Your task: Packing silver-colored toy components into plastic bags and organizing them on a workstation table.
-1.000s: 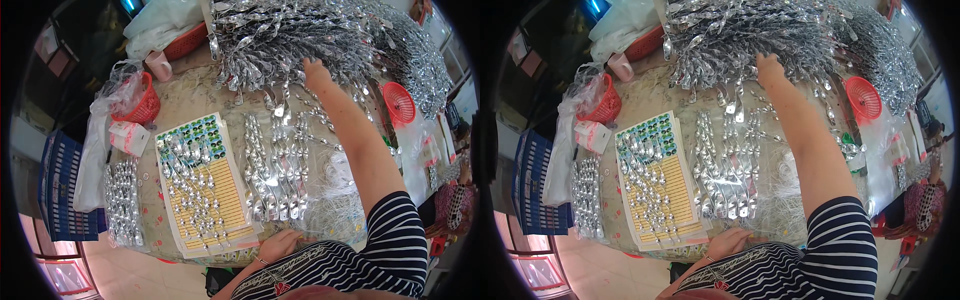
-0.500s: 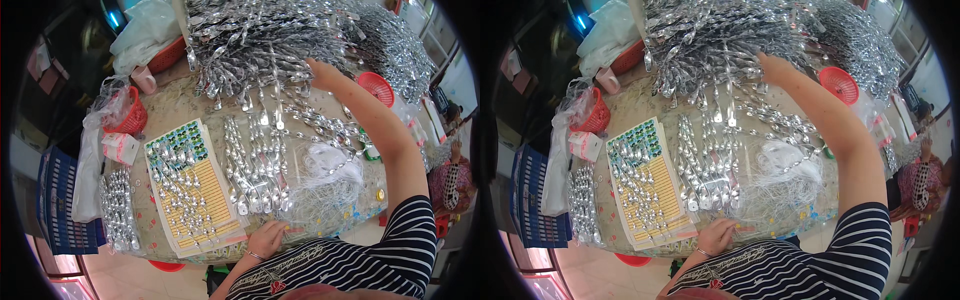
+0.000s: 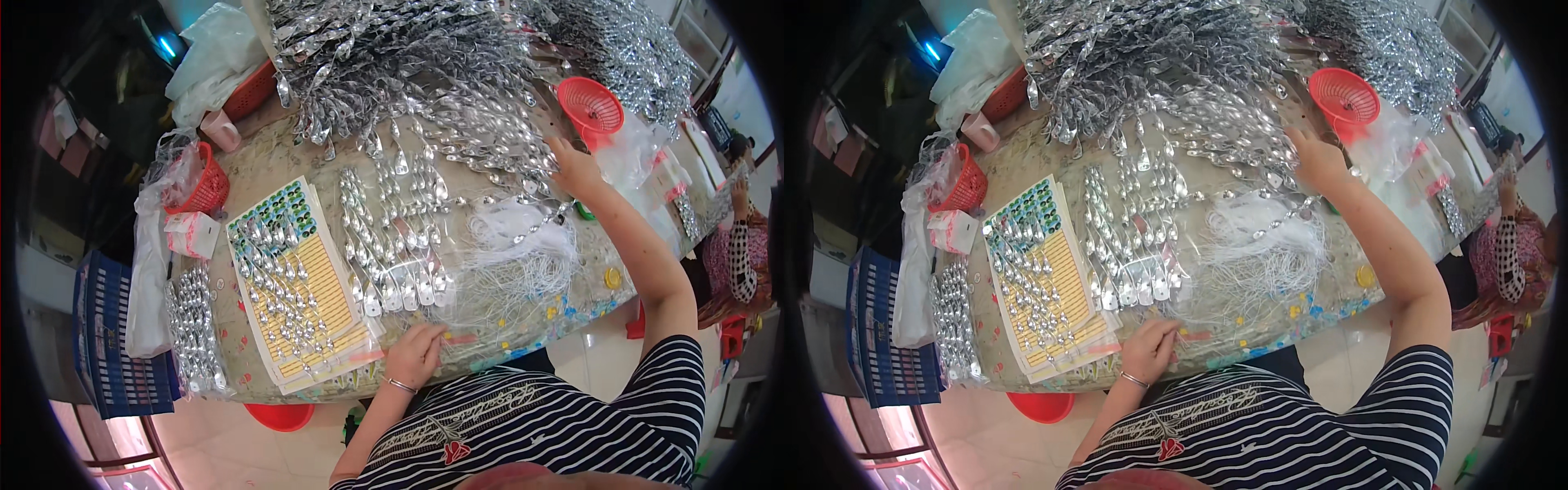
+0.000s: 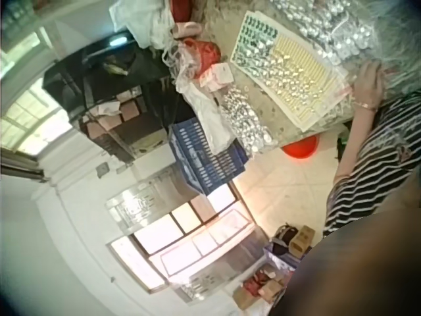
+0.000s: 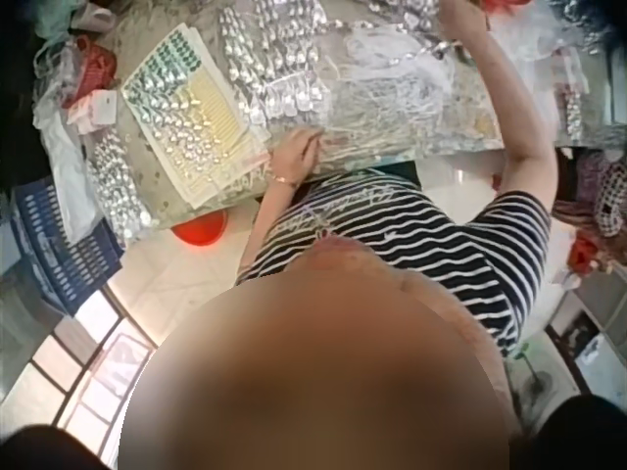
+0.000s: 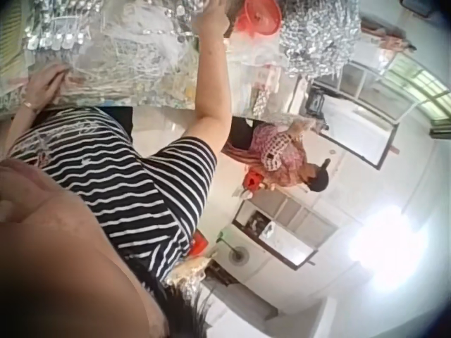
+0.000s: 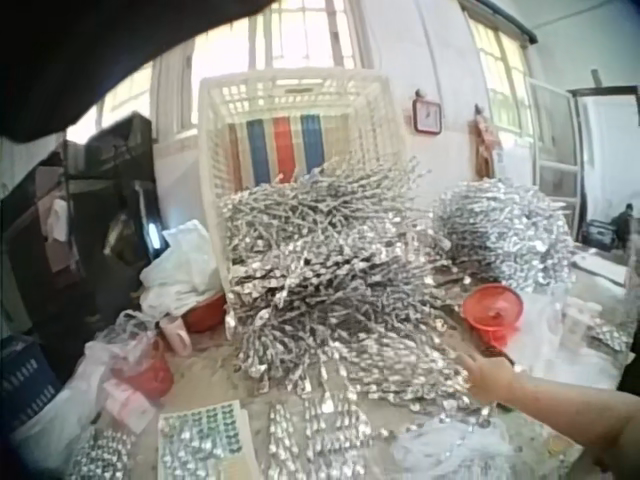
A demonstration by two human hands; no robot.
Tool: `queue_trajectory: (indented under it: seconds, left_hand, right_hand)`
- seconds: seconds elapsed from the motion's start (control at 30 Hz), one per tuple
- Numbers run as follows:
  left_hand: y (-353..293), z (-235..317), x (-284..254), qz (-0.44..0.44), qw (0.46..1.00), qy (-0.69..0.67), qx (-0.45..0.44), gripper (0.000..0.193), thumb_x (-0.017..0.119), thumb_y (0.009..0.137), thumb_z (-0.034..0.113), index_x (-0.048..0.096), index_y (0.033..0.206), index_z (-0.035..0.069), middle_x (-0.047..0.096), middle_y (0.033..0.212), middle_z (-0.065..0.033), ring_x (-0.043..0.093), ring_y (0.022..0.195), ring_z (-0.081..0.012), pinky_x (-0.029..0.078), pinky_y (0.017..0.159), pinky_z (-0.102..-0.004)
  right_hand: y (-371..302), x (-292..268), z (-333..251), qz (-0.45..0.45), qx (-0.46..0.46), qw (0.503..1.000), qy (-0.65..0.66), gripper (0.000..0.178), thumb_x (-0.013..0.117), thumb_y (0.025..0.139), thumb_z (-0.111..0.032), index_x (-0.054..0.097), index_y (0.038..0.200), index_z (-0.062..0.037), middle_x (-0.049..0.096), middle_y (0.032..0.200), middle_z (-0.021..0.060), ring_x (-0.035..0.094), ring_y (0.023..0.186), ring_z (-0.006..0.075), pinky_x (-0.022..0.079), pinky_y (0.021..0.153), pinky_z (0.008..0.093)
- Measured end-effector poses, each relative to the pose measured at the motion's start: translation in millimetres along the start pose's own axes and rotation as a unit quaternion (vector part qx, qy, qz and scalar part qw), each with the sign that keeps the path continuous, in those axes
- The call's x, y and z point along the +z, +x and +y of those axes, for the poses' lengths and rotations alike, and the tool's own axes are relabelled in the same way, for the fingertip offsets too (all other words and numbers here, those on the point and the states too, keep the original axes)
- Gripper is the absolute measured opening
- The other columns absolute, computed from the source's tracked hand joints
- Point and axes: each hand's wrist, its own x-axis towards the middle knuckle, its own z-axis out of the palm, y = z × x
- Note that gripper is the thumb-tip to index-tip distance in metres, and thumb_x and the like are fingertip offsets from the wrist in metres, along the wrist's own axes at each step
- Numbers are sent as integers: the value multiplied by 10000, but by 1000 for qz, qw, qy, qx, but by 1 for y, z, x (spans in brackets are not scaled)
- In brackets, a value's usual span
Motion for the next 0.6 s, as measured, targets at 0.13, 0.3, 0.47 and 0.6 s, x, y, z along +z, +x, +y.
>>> queue_trajectory:
  seconds: [0.13,0.3,0.47,0.6]
  left_hand:
    - [2,4,-1,1,1000,15,18,177,606,841,27,662,1006,62,641,891,-117,631,752,-288,508,641,-342]
    - [3,4,0,-1,1000,24,16,166,612,842,24,668,991,71,635,860,-105,624,747,-275,497,636,-331]
    - [1,2,2,10,999,23,24,173,619,839,24,671,997,72,637,859,-100,623,732,-274,494,617,-329]
    - [0,1,3,9,999,26,28,183,623,841,30,676,1011,76,645,873,-100,630,713,-261,494,593,-315]
  right_hand:
    - [-22,7,15,54,-16,998,-10,815,762,702,-224,349,1396,-113,529,1259,149,527,1122,366,430,925,472]
    - [-1,9,-42,250,-168,951,68,503,715,756,-283,551,1191,-93,606,1076,131,565,999,348,445,847,464]
    - [37,42,-141,30,-186,979,71,396,532,872,-435,706,916,-81,644,989,164,581,996,362,461,869,448]
    - [45,73,-172,110,-104,978,146,334,626,819,-389,692,789,-63,671,832,108,621,841,330,512,725,402]
